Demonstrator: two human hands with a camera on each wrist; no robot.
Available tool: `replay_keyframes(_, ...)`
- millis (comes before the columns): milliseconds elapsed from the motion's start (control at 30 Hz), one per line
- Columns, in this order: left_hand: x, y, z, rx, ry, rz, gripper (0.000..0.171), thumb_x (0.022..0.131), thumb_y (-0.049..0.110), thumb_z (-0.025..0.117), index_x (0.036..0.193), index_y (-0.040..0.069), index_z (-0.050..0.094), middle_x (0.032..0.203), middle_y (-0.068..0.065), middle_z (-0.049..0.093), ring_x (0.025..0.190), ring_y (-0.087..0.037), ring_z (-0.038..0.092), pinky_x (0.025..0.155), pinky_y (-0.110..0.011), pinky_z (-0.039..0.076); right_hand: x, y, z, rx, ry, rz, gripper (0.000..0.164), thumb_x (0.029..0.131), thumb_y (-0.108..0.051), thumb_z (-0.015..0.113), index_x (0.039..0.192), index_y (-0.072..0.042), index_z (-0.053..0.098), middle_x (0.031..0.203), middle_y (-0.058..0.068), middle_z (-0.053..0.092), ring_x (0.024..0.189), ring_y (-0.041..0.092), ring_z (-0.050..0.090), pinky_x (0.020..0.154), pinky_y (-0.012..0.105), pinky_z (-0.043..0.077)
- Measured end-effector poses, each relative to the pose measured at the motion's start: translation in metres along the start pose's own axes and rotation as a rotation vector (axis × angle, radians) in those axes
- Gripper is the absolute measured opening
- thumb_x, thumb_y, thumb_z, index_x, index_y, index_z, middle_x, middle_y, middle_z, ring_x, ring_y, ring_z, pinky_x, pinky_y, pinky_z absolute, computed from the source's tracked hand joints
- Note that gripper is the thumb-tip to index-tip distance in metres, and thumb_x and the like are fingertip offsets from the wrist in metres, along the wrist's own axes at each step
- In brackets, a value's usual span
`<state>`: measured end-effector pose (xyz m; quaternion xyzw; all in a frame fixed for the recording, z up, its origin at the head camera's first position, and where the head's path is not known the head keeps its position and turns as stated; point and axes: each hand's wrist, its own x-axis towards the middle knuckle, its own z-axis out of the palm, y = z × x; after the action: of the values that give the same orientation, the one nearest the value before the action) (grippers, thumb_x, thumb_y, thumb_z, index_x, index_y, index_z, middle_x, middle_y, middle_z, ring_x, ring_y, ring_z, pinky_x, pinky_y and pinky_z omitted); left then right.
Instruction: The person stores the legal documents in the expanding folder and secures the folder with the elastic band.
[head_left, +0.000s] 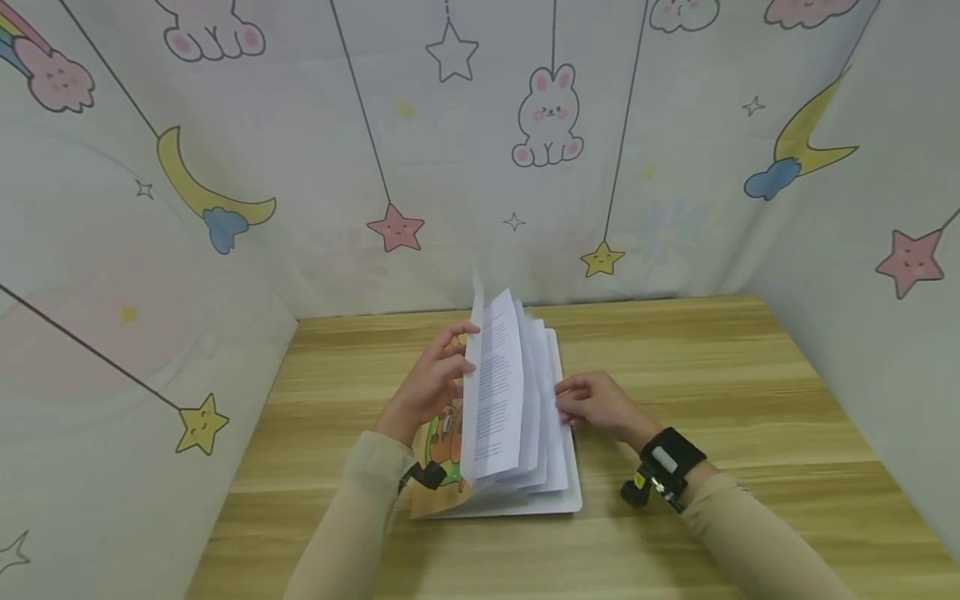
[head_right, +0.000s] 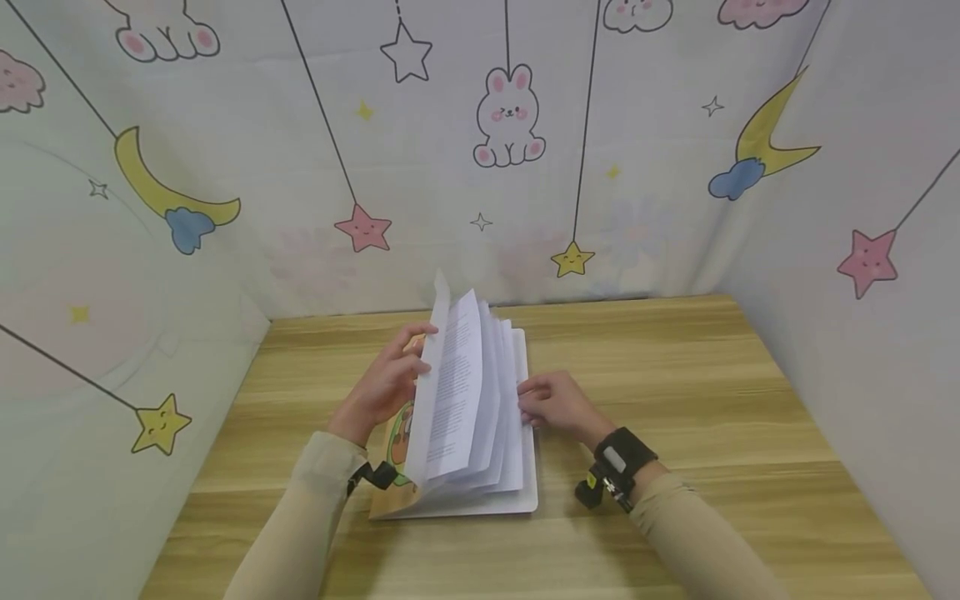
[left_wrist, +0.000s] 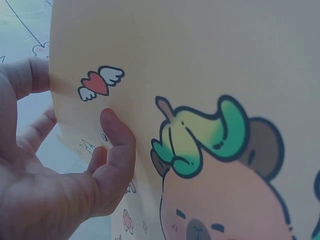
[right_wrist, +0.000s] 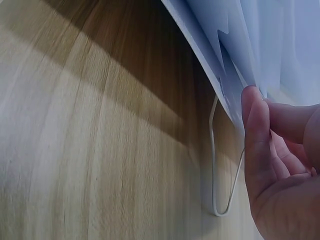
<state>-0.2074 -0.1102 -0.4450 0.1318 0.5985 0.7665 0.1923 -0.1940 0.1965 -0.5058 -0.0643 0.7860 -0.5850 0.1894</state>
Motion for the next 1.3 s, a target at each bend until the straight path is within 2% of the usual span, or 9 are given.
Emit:
replay_keyframes(100, 0.0, 0.0, 0.0, 0.007, -0.001, -0.001, 0.056, 0.096, 0.001, 0.049, 0.15, 0.008, 0.034, 0.148, -0.033, 0.038, 0.121, -0.045, 0.05, 0.083, -0.049, 0.054, 0.002, 0.001, 0.003, -0.006, 0.006, 0.002, 0.032, 0.096, 0.002, 0.069, 0.126, 0.014, 0.064, 0.087, 0.011, 0.076, 0.069, 0.012, 0.068, 0.062, 0.026, 0.058)
replay_keyframes(167, 0.0, 0.0, 0.0, 0.009, 0.001, -0.003, 0.059, 0.096, 0.001, 0.048, 0.152, 0.006, 0.032, 0.148, -0.033, 0.037, 0.121, -0.045, 0.049, 0.082, -0.049, 0.054, 0.003, 0.0, 0.004, -0.016, 0.012, 0.01, 0.032, 0.095, 0.002, 0.07, 0.125, 0.013, 0.065, 0.086, 0.01, 0.075, 0.069, 0.012, 0.068, 0.061, 0.026, 0.058)
replay_keyframes(333, 0.001, 0.0, 0.001, 0.005, 0.001, -0.006, 0.057, 0.096, 0.001, 0.048, 0.15, 0.009, 0.035, 0.149, -0.033, 0.036, 0.122, -0.046, 0.048, 0.083, -0.049, 0.054, 0.003, -0.001, 0.007, -0.042, 0.019, 0.023, 0.032, 0.094, 0.001, 0.071, 0.124, 0.01, 0.066, 0.086, 0.007, 0.074, 0.069, 0.012, 0.066, 0.06, 0.026, 0.057)
replay_keyframes(600, 0.001, -0.001, 0.0, -0.008, 0.004, -0.013, 0.05, 0.096, 0.001, 0.05, 0.142, 0.021, 0.046, 0.15, -0.032, 0.036, 0.124, -0.047, 0.047, 0.086, -0.052, 0.054, 0.005, -0.001, 0.009, -0.043, 0.019, 0.023, 0.033, 0.095, -0.001, 0.073, 0.125, 0.01, 0.065, 0.089, 0.009, 0.075, 0.07, 0.013, 0.065, 0.061, 0.028, 0.057)
replay_keyframes(833, 0.0, -0.001, 0.003, -0.004, 0.008, -0.01, 0.054, 0.096, 0.0, 0.049, 0.148, 0.011, 0.038, 0.149, -0.032, 0.036, 0.122, -0.046, 0.049, 0.084, -0.051, 0.053, 0.009, 0.003, 0.01, -0.042, 0.005, 0.01, 0.034, 0.094, 0.001, 0.072, 0.126, 0.011, 0.064, 0.091, 0.011, 0.076, 0.069, 0.013, 0.066, 0.059, 0.028, 0.055)
replay_keyframes(1033, 0.001, -0.002, 0.003, 0.006, 0.013, -0.008, 0.052, 0.096, 0.0, 0.048, 0.146, 0.015, 0.042, 0.15, -0.032, 0.036, 0.123, -0.047, 0.048, 0.086, -0.051, 0.053, 0.011, 0.002, 0.01, -0.039, 0.0, 0.027, 0.033, 0.094, 0.003, 0.072, 0.125, 0.011, 0.064, 0.09, 0.011, 0.076, 0.068, 0.013, 0.067, 0.059, 0.028, 0.056)
replay_keyframes(1300, 0.003, -0.001, 0.003, 0.013, 0.012, -0.002, 0.057, 0.096, 0.0, 0.048, 0.151, 0.008, 0.034, 0.151, -0.033, 0.036, 0.124, -0.048, 0.048, 0.088, -0.053, 0.053, 0.013, 0.0, 0.009, -0.059, 0.023, 0.048, 0.036, 0.094, 0.003, 0.071, 0.128, 0.011, 0.063, 0.091, 0.009, 0.075, 0.071, 0.014, 0.068, 0.061, 0.027, 0.056)
